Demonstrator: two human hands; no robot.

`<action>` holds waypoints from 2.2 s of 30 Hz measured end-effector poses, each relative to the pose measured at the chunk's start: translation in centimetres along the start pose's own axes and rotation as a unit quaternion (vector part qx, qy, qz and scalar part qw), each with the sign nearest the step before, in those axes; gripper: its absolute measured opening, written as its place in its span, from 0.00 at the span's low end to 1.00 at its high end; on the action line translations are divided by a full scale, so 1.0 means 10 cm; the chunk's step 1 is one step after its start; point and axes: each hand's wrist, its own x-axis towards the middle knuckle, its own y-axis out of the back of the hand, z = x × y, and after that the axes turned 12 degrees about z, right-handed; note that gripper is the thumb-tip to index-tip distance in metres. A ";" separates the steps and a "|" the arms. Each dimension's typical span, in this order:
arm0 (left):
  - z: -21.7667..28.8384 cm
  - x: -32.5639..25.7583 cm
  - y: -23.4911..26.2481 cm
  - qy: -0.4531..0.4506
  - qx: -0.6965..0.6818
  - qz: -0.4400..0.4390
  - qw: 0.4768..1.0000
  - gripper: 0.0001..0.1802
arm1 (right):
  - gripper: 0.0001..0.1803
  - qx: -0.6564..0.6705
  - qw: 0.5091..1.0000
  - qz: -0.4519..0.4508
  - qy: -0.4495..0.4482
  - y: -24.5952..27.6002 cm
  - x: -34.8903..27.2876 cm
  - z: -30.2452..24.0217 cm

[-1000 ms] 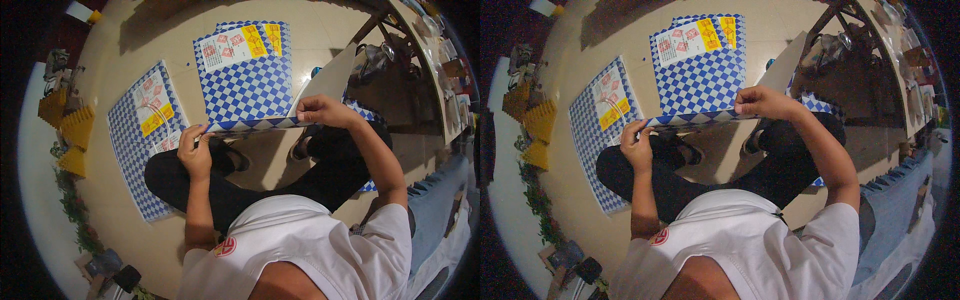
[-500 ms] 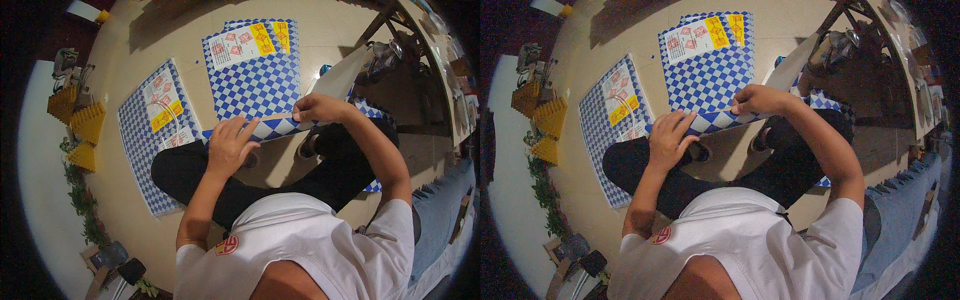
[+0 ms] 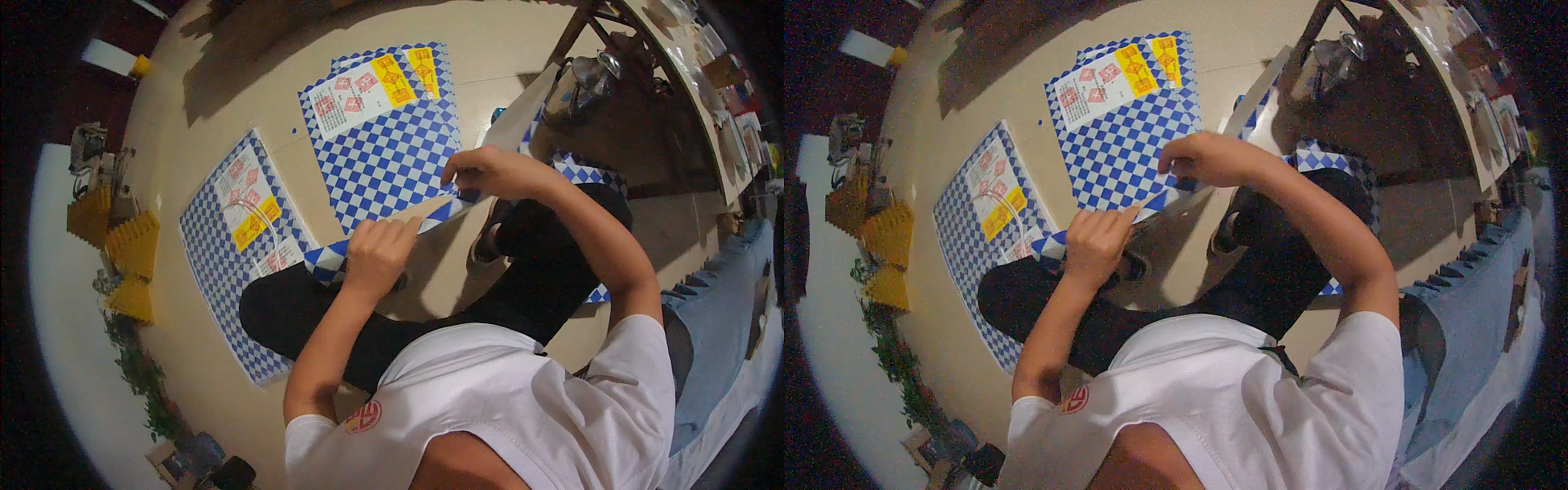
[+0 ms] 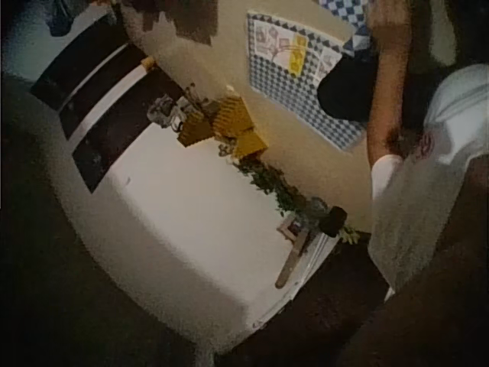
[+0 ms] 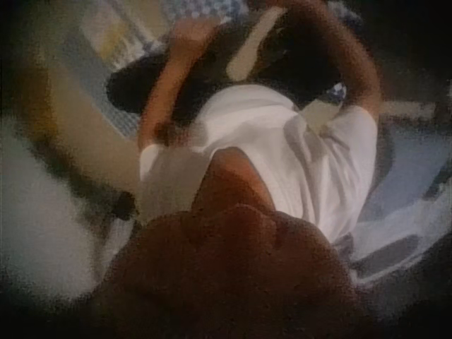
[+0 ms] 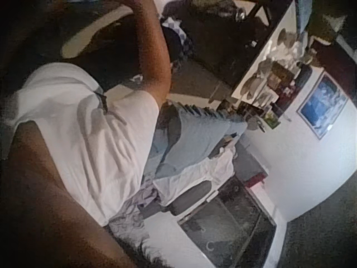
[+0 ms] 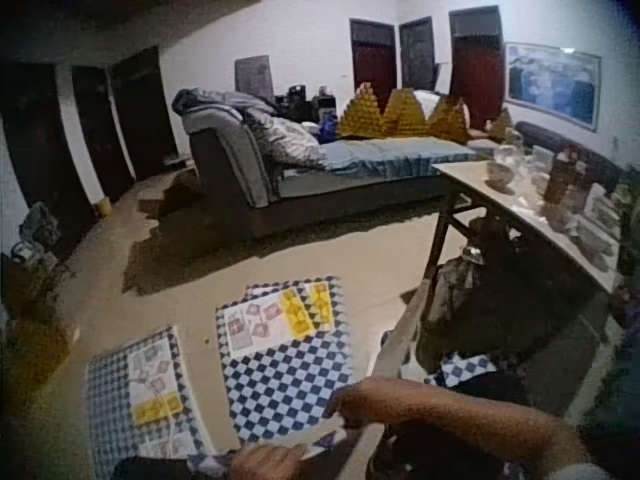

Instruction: The person sits on the floor and assembles a small box from a flat sheet of blue and white checkered paper. They fold the edges, tuck flaps into slots, and secure the structure using small pieces of clear tape. The person repeats this process to create multiple identical boxes.

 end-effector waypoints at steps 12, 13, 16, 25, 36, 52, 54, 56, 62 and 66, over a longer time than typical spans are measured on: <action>-0.09 0.11 0.01 0.037 -0.017 0.010 0.999 0.12 | 0.37 -0.350 0.859 0.180 0.327 -0.02 -0.36 0.24; -0.09 0.11 0.00 0.039 -0.017 0.014 0.999 0.12 | 0.29 -0.358 0.853 0.189 0.328 -0.07 -0.33 0.27; -0.11 0.04 -0.01 0.052 -0.013 0.021 0.998 0.11 | 0.17 -0.413 0.823 0.177 0.349 -0.01 -0.21 0.34; -0.34 -0.39 0.51 0.111 0.015 -0.041 0.993 0.09 | 0.04 -0.316 0.883 0.188 0.291 -0.01 -0.34 0.31; -0.61 -0.74 0.80 0.194 0.010 0.016 0.981 0.08 | 0.16 -0.263 0.915 0.188 0.244 0.06 -0.32 0.31; -0.27 -0.58 0.63 0.373 -0.289 0.082 0.878 0.18 | 0.47 0.073 0.922 0.337 -0.175 0.23 0.03 0.87; -0.31 -0.51 0.53 0.357 -0.295 0.108 0.880 0.18 | 0.41 0.099 0.939 0.323 -0.058 0.11 0.00 0.71; -0.34 -0.43 0.48 0.346 -0.296 0.110 0.883 0.17 | 0.39 0.140 0.955 0.262 -0.005 0.10 -0.10 0.26; -0.38 -0.27 0.06 0.375 -0.372 0.177 0.830 0.31 | 0.33 0.102 0.991 0.061 0.053 -0.04 -0.35 -0.11; -0.40 -0.39 -0.19 0.387 -0.350 0.192 0.831 0.45 | 0.30 0.038 0.998 0.044 0.038 -0.36 -0.36 -0.01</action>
